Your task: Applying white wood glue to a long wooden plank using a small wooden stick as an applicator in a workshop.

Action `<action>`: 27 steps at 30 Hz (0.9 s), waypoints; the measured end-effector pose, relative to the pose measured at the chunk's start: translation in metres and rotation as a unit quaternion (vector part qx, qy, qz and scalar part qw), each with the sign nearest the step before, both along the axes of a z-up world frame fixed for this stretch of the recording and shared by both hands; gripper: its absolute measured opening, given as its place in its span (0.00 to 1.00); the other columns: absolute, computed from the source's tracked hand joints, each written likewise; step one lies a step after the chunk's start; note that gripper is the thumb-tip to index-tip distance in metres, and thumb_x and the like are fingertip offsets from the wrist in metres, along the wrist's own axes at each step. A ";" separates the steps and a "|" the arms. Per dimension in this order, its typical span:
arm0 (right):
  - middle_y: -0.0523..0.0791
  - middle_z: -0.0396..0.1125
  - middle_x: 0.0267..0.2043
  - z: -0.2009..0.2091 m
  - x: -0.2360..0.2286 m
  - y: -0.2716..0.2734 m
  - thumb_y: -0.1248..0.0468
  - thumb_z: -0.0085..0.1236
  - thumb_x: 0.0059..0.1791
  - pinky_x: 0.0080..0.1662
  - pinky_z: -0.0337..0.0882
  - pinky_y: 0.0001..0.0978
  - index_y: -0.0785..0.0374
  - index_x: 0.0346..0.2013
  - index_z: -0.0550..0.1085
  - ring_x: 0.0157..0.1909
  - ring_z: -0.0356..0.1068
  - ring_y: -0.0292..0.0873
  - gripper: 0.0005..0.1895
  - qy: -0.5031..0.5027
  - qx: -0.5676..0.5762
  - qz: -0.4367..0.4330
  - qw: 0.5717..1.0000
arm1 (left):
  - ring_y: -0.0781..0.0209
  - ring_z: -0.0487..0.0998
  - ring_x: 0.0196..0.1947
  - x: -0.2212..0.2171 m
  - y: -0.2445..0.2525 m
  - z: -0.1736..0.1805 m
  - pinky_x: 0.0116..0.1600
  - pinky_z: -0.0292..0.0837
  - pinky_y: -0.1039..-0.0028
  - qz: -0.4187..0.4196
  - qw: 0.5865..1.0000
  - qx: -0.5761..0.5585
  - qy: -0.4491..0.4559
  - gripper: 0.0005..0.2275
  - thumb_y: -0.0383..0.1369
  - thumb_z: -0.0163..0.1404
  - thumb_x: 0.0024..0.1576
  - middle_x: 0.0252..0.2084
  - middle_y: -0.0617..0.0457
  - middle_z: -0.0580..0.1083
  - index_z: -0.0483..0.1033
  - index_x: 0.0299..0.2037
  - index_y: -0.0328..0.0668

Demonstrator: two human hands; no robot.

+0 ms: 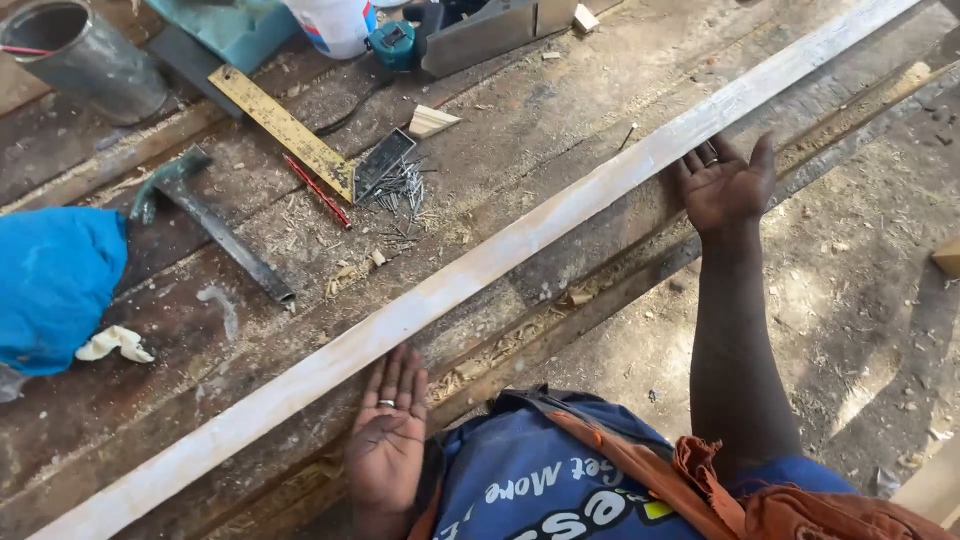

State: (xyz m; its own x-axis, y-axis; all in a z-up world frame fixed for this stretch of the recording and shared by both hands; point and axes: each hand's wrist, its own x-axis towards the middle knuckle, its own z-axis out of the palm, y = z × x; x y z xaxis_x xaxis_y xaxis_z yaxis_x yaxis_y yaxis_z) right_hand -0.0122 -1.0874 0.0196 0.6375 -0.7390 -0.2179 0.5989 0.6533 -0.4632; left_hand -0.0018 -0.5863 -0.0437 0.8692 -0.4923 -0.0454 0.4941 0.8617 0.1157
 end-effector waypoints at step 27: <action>0.50 0.76 0.43 -0.031 -0.023 -0.018 0.64 0.53 0.56 0.64 0.76 0.48 0.65 0.47 0.77 0.50 0.76 0.49 0.09 -0.058 -0.045 0.039 0.997 | 0.50 0.70 0.58 0.011 -0.001 0.061 0.77 0.54 0.50 0.170 0.977 0.125 0.039 0.15 0.24 0.47 0.36 0.44 0.52 0.74 0.73 0.37 0.41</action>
State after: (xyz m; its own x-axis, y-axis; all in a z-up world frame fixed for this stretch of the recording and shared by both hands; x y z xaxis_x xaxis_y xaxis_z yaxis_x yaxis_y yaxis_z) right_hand -0.0356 -1.1056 -0.0117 0.7108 -0.6994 -0.0747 0.6012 0.6592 -0.4516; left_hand 0.0092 -0.5873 0.0169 0.9694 -0.1411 -0.2009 0.2006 0.9270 0.3170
